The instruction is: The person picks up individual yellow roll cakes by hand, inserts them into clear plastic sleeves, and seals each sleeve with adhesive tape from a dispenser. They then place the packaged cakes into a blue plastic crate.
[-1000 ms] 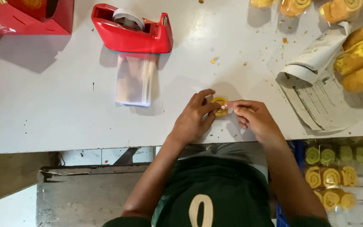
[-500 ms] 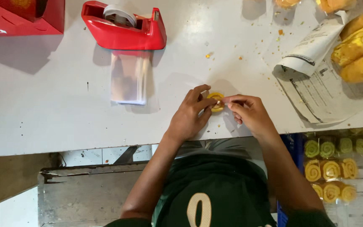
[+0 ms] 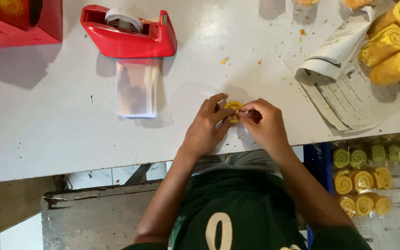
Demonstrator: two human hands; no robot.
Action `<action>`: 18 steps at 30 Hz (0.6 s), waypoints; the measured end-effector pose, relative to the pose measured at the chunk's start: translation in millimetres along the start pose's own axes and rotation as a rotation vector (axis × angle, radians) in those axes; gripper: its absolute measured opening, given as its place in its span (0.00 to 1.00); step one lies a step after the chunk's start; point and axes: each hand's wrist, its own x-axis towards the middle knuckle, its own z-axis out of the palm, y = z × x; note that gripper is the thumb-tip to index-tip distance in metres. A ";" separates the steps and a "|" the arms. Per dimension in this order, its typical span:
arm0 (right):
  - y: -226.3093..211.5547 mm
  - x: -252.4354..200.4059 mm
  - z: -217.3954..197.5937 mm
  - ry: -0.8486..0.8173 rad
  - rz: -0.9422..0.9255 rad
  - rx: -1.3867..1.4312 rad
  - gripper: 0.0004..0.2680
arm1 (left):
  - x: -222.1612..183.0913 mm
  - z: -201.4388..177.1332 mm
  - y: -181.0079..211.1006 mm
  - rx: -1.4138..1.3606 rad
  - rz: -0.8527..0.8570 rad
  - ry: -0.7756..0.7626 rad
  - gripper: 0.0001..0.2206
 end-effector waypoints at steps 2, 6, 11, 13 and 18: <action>-6.2 2.1 1.9 0.016 0.008 -0.036 0.06 | 1.3 -2.2 1.6 -0.002 0.009 0.001 0.07; -20.3 10.0 -3.3 0.004 0.123 -0.051 0.12 | 4.9 -4.9 5.9 0.001 0.015 -0.013 0.07; 7.3 24.2 -1.7 0.020 0.158 -0.069 0.14 | 2.2 -1.0 1.0 0.015 0.008 -0.025 0.09; 4.8 22.5 -4.1 0.047 0.150 -0.058 0.12 | 4.2 -1.6 1.9 0.002 0.017 -0.022 0.10; -16.1 -14.7 -26.9 -0.121 0.238 -0.058 0.21 | 7.8 -7.3 17.2 -0.002 0.002 -0.011 0.09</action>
